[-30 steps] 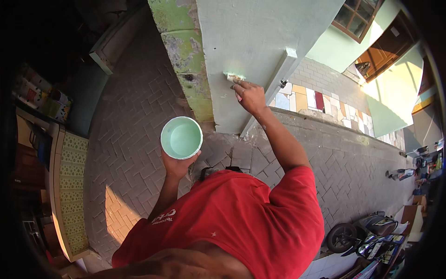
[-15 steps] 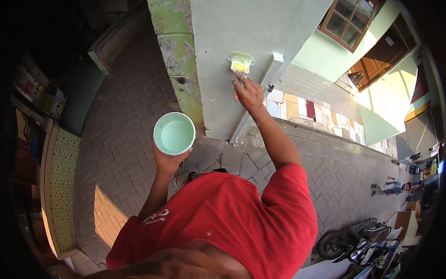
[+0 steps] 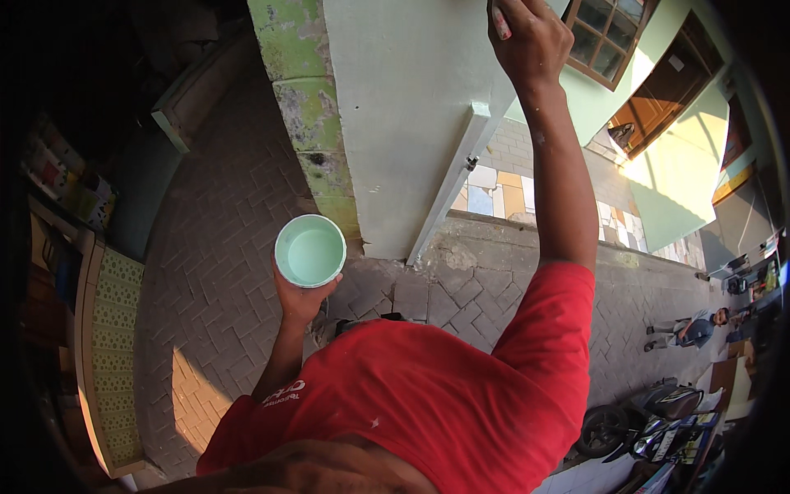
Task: Painting a white wall with light green paint using a brush.
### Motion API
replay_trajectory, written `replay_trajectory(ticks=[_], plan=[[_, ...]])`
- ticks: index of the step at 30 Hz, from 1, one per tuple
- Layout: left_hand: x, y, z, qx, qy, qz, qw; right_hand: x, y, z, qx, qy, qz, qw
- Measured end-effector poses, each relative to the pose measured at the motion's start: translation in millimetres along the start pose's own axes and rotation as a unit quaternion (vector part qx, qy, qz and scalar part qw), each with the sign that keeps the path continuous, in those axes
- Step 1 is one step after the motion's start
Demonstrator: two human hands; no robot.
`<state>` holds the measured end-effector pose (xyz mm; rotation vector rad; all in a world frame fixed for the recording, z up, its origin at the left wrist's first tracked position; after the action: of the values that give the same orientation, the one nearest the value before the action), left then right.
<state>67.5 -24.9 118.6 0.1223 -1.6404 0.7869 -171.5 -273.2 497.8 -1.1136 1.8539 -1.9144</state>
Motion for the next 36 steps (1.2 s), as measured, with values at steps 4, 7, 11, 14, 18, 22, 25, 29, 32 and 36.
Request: replay_trajectory(ticks=[4, 7, 11, 14, 18, 22, 25, 29, 32, 36], plan=[[6.0, 4.8, -4.3, 0.014, 0.013, -0.002, 1.000, -27.4, 61.5, 36.4, -0.073, 0.012, 0.022, 0.997], [5.7, 6.0, -7.3, 0.016, 0.018, 0.007, 1.000, -87.8, 199.2, 67.0, -0.220, -0.056, -0.039, 0.973], [7.3, 14.0, -12.9, 0.025, 0.017, -0.010, 0.999, -110.3, 271.7, 79.3, -0.373, -0.189, -0.022, 0.908], [2.3, 15.5, -14.4, 0.034, 0.013, -0.023, 0.999, -50.7, 185.8, 66.2, -0.367, -0.167, 0.039, 0.914], [0.2, 13.3, -9.3, 0.031, -0.025, -0.011, 0.999, 44.5, 62.7, 21.3, -0.147, -0.167, 0.045, 0.974], [9.7, 4.8, 9.8, 0.012, -0.020, -0.004, 1.000, 50.8, 31.6, -22.0, 0.017, -0.012, 0.023, 1.000], [6.5, 12.1, 11.0, 0.016, -0.018, -0.004, 1.000, 0.2, 94.2, 23.0, -0.072, -0.010, 0.028, 0.997], [7.0, 10.1, 12.5, 0.014, -0.018, 0.005, 1.000, -99.7, 222.3, 70.0, -0.277, -0.140, -0.050, 0.949], [7.4, 8.0, 7.0, 0.025, -0.043, 0.009, 0.999, -120.2, 193.6, 73.6, -0.264, -0.222, -0.014, 0.939], [3.7, 6.1, -2.9, 0.050, -0.045, -0.005, 0.998, -99.1, 20.5, 29.7, -0.003, -0.175, -0.041, 0.984]])
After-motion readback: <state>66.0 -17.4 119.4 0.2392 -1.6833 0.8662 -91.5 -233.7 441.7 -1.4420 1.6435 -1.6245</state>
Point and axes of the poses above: each hand's wrist, its own y-axis away from the middle knuckle, its own z-axis out of the palm, x = y × z, the point moved 10 cm from there along -y, towards the middle knuckle, and after that the axes turned 4 degrees about -x, right-handed, at the moved point
